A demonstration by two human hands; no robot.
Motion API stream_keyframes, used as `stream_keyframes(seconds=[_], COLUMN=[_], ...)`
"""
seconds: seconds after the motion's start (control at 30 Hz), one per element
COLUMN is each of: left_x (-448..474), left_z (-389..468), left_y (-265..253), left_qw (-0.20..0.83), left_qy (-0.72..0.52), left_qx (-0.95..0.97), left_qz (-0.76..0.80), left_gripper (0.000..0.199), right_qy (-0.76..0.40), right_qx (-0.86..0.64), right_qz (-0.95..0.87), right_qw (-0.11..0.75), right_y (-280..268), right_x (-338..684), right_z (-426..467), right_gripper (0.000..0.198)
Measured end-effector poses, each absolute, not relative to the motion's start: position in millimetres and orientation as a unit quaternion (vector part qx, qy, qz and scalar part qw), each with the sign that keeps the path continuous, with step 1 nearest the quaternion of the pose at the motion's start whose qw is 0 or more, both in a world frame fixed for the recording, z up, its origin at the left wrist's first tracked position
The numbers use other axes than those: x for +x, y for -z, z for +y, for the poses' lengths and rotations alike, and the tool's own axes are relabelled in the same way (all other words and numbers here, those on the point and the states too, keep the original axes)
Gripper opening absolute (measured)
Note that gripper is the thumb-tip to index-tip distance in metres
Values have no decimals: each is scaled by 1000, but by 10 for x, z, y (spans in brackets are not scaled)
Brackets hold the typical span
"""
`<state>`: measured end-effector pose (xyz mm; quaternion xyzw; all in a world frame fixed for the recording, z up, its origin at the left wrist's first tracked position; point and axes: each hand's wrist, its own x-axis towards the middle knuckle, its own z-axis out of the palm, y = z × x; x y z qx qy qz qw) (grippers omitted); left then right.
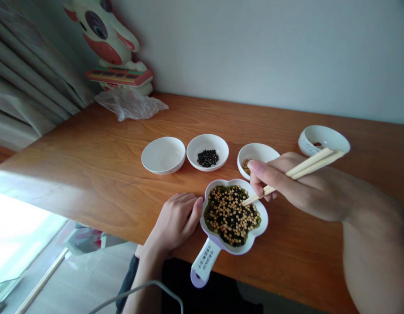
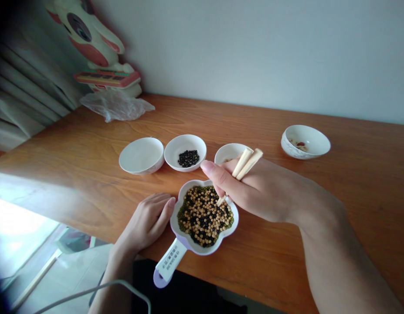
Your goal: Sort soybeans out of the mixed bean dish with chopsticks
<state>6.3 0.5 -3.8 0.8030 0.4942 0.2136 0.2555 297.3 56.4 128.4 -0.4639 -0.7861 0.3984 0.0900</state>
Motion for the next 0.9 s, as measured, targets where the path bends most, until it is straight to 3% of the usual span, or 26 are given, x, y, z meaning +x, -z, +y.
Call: stream_keyframes(seconds=[0.9], left_x=[71], left_z=[1], left_y=[14], left_qw=[267], left_qy=[-211], left_qx=[801], left_qz=[493], left_gripper=[38], right_qy=[-418], right_qx=[-463], right_qz=[-779], right_qw=[66], right_y=[-1318], right_x=[2863], right_z=[554], right_gripper=[57])
